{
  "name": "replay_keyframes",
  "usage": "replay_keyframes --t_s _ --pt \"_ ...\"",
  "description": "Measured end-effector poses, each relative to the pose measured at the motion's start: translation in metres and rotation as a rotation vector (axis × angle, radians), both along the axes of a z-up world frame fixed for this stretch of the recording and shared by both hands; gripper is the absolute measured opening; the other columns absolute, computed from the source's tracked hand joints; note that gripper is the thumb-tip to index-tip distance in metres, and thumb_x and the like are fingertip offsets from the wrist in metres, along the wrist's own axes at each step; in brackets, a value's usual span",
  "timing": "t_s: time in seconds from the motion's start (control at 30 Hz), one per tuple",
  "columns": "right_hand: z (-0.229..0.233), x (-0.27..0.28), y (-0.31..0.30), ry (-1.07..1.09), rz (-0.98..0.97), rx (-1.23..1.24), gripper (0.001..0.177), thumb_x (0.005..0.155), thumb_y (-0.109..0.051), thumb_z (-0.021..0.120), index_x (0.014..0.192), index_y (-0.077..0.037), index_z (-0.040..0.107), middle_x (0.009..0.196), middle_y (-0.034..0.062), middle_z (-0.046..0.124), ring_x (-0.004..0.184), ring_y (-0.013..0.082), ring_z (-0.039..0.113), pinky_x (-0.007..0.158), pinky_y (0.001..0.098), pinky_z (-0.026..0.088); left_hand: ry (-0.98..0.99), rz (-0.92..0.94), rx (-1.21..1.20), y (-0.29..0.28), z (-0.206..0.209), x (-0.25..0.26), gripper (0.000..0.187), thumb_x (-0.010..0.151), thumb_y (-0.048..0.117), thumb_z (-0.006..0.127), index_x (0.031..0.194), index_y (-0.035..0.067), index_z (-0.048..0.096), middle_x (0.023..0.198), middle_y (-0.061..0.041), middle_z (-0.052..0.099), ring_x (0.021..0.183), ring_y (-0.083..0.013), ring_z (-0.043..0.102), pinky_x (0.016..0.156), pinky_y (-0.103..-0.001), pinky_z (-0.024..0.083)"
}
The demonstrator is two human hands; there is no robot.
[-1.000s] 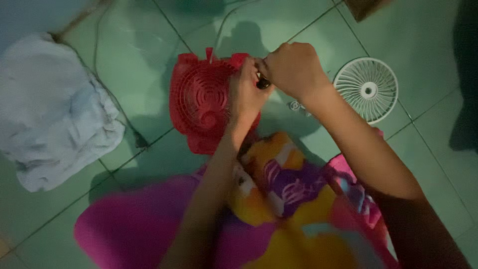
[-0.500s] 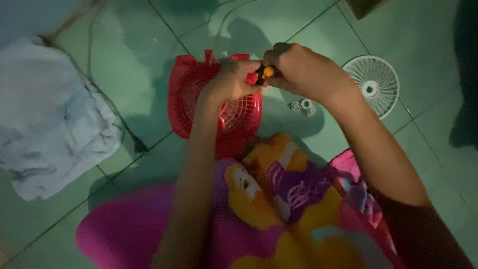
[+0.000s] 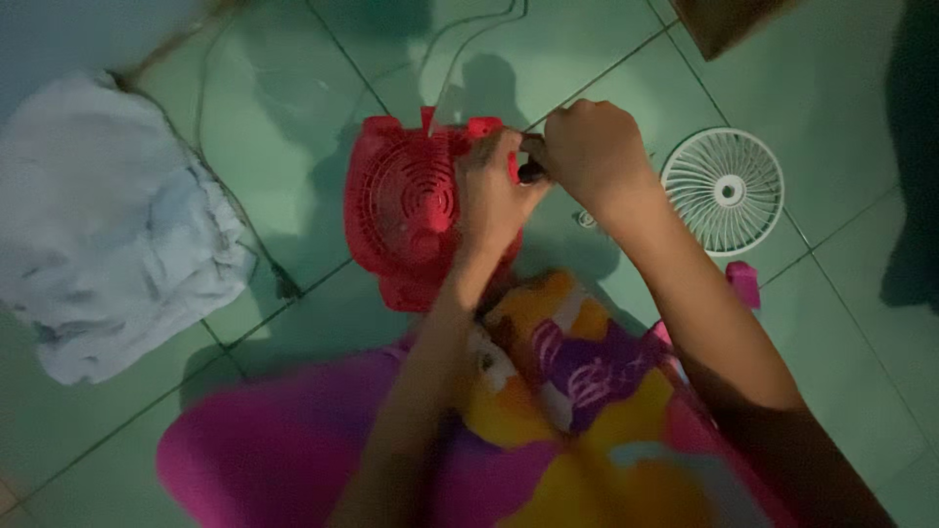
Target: The person is repairing a small red electric fan. They manipulate the fan's power cord, then use a screwdriver to tighten screws on the fan's front grille.
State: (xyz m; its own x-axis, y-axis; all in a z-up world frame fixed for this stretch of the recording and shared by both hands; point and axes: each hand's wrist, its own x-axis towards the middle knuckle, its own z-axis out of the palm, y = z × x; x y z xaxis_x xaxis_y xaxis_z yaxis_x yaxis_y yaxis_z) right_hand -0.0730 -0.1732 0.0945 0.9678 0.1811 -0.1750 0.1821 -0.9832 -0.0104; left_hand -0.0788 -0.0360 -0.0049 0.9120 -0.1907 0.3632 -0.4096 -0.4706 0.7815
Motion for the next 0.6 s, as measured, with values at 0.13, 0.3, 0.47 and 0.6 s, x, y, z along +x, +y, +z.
replay_keyframes --t_s 0.13,0.3,0.47,0.6 --pt "0.0 0.001 0.005 -0.005 0.036 -0.151 0.048 0.084 -0.051 0.079 0.071 -0.005 0.075 0.056 0.011 0.065 0.052 0.0272 0.068 0.049 0.0386 0.058 0.19 -0.383 -0.014 0.027 -0.002 0.029 0.045 0.08 0.03 0.089 0.112 0.005 0.07 0.108 -0.01 0.077 0.104 -0.0242 0.074 0.098 -0.043 0.056" --pt "0.023 -0.003 -0.008 0.058 0.206 -0.006 0.043 0.093 -0.043 0.07 0.1 -0.001 0.071 0.076 0.0144 0.07 0.065 0.0286 0.072 0.055 0.0408 0.059 0.312 -0.728 -0.137 0.047 -0.008 0.068 0.056 0.09 0.032 0.085 0.131 0.0 0.062 0.13 -0.017 0.069 0.128 -0.0291 0.063 0.107 -0.046 0.051" --pt "0.036 -0.005 -0.02 0.041 0.462 0.086 0.045 0.089 -0.018 0.067 0.133 -0.012 0.067 0.093 0.0135 0.07 0.077 0.0322 0.072 0.063 0.0423 0.058 0.488 -0.709 -0.066 0.042 -0.01 0.059 0.066 0.09 0.036 0.082 0.139 0.005 0.052 0.131 -0.016 0.069 0.129 -0.0288 0.063 0.108 -0.047 0.05" --pt "0.034 0.02 -0.02 0.207 0.492 -0.005 0.027 0.095 -0.029 0.067 0.108 -0.005 0.068 0.08 0.0132 0.068 0.071 0.032 0.072 0.063 0.0431 0.057 0.363 -0.582 0.018 0.059 -0.009 0.04 0.062 0.093 0.037 0.077 0.14 0.007 0.049 0.149 -0.014 0.056 0.137 -0.0288 0.057 0.111 -0.045 0.051"
